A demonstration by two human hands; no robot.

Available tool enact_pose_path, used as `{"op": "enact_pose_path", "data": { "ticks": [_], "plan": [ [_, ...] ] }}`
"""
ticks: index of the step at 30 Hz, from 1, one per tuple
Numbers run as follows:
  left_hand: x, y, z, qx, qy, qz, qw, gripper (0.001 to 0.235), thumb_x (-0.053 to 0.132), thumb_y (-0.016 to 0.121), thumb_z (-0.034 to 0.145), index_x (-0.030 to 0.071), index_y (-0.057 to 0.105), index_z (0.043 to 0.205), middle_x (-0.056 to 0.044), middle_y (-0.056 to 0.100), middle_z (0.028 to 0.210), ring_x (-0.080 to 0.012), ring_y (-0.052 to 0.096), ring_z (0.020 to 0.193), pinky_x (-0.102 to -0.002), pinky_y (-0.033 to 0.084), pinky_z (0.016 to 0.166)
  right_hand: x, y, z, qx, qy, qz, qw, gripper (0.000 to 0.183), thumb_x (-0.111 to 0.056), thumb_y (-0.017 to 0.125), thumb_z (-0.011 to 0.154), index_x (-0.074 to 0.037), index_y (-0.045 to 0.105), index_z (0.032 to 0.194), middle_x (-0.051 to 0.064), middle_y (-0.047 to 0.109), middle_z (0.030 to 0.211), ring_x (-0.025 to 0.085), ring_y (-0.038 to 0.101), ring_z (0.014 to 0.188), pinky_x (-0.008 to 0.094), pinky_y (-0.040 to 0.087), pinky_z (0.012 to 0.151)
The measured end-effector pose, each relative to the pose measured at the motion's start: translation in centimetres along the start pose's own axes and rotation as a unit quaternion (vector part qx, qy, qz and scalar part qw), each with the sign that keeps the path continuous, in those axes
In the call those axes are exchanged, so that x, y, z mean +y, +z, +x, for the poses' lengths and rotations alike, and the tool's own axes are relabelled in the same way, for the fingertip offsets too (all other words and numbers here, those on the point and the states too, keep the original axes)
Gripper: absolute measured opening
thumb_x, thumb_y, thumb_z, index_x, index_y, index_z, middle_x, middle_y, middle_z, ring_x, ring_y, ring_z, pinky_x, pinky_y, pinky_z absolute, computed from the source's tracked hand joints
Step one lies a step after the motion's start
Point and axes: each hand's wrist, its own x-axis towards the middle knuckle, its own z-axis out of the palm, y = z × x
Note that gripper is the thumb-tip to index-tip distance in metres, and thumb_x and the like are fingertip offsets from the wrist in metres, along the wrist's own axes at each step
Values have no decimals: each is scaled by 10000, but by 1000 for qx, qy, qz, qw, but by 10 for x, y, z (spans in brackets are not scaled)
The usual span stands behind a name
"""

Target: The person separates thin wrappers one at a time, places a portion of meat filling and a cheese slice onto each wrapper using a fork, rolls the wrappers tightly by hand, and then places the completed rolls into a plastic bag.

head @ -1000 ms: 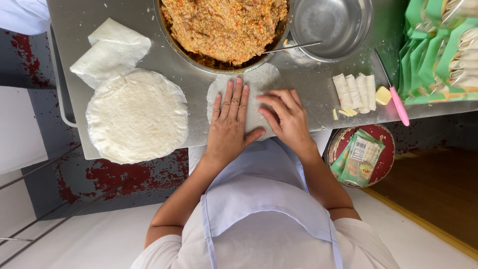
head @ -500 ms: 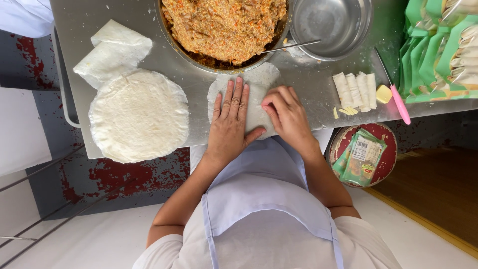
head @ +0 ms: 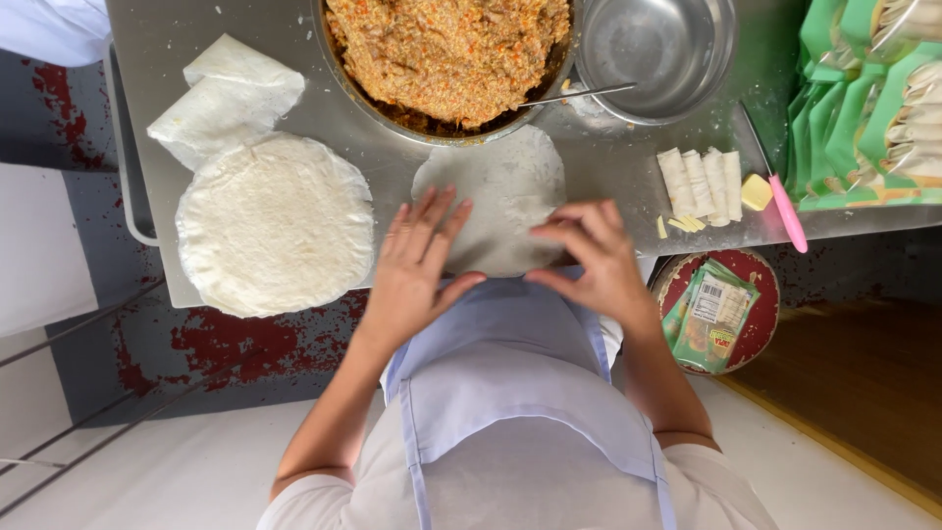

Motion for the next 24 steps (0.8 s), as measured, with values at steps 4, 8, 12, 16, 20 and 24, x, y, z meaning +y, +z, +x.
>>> {"op": "enact_pose_path", "data": {
  "ticks": [4, 8, 12, 16, 20, 24],
  "plan": [
    [-19, -7, -24, 30, -5, 35, 999, 739, 619, 740, 850, 214, 606, 1453, -22, 572, 1468, -273, 503, 1406, -480, 316, 1214, -20, 33, -2, -12, -105, -29, 994, 263, -232, 800, 902, -134, 755, 1142, 87, 673, 1109, 304, 621, 960, 422, 500, 815],
    [-16, 3, -29, 43, -13, 6, 999, 566, 473, 810, 834, 233, 693, 1333, -7, 603, 1419, -281, 522, 1383, -494, 367, 1180, -21, 37, 4, 7, -125, -4, 992, 49, -128, 725, 968, -119, 769, 989, 48, 703, 955, 256, 669, 836, 375, 545, 756],
    [-2, -3, -19, 78, 8, -115, 990, 70, 245, 766, 920, 175, 763, 916, -15, 681, 1294, -312, 598, 1303, -479, 453, 1088, -30, 11, 15, 33, -73, 128, 989, 99, -87, 661, 989, -60, 742, 939, 82, 720, 903, 293, 674, 741, 389, 554, 670],
    [19, -12, -4, 78, 9, -254, 964, 123, 248, 637, 1008, 168, 694, 934, -15, 734, 1160, -328, 674, 1202, -444, 527, 981, -37, -15, 12, 63, -51, 162, 983, 93, -37, 648, 981, -19, 738, 972, 100, 709, 869, 274, 652, 708, 368, 548, 657],
    [40, 1, 7, 34, 37, -437, 898, 719, 389, 906, 725, 65, 579, 1277, -127, 696, 1260, -352, 656, 1239, -478, 502, 1070, -53, -37, 9, 82, -36, 166, 982, 107, 9, 632, 968, 40, 724, 1013, 126, 703, 882, 250, 627, 681, 327, 529, 626],
    [44, 17, 2, -121, -14, -679, 724, 594, 288, 700, 989, 16, 475, 1467, -119, 709, 1108, -166, 684, 1002, -322, 558, 920, -50, -51, -5, 135, 39, 192, 971, 132, 18, 589, 1004, 54, 716, 1015, 144, 656, 840, 163, 497, 642, 298, 467, 603]
  ]
}}
